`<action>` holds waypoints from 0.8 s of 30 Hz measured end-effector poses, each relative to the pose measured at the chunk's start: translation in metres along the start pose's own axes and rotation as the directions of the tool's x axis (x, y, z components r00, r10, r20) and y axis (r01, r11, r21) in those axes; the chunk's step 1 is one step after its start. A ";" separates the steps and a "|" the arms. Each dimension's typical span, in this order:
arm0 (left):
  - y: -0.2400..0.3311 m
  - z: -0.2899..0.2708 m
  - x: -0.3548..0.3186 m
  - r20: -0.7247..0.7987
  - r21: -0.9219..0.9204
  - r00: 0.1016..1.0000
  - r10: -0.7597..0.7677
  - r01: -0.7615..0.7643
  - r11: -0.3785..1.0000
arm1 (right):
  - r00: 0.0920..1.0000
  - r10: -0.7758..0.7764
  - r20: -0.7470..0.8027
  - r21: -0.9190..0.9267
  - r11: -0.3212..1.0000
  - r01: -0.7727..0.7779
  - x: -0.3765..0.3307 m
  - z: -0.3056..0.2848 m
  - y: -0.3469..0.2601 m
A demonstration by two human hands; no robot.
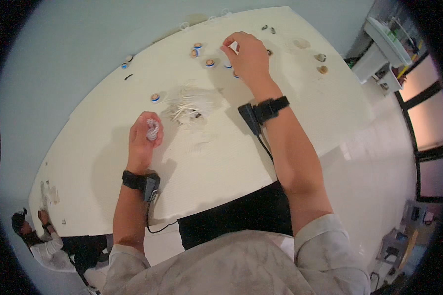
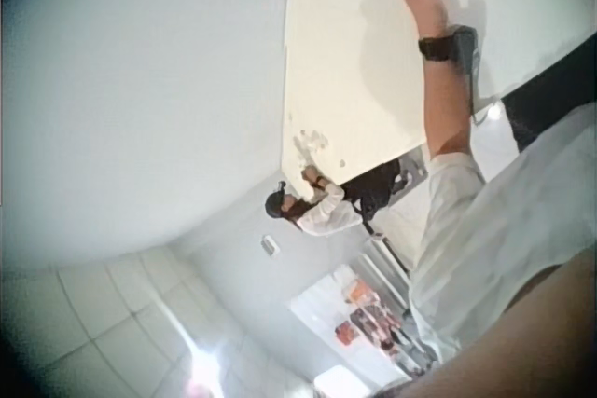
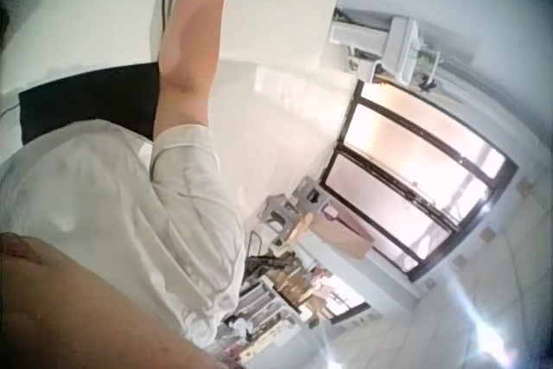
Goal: The recorder is assembling shuttlecocks by inserting feathers into a plastic base.
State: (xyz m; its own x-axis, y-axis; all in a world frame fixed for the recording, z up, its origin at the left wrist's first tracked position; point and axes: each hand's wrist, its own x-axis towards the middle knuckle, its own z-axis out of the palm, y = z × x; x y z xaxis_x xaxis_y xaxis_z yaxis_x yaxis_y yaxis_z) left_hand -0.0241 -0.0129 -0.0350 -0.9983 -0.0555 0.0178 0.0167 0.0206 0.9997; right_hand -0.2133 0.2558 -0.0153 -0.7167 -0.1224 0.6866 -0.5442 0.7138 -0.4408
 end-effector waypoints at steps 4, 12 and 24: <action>-0.001 -0.002 -0.002 0.080 -0.044 0.996 0.031 -0.028 0.999 | 0.956 -0.059 0.287 0.603 0.787 -0.133 -0.029 -0.008 -0.090; -0.001 0.004 -0.008 -0.012 0.012 1.000 -0.014 0.014 1.000 | 0.863 -0.389 0.323 0.730 0.683 0.034 -0.064 0.008 -0.122; 0.011 0.001 -0.009 -0.013 0.025 1.000 0.016 -0.016 1.000 | 0.853 -0.227 0.471 0.756 0.601 -0.258 -0.037 0.002 -0.105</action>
State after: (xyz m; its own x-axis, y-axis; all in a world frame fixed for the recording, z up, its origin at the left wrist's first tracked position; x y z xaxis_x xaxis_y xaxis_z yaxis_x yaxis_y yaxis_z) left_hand -0.0149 -0.0116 -0.0244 -0.9971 -0.0682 0.0340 0.0309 0.0460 0.9985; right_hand -0.1302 0.1844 0.0040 -0.6931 -0.5908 0.4130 -0.4723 -0.0607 -0.8794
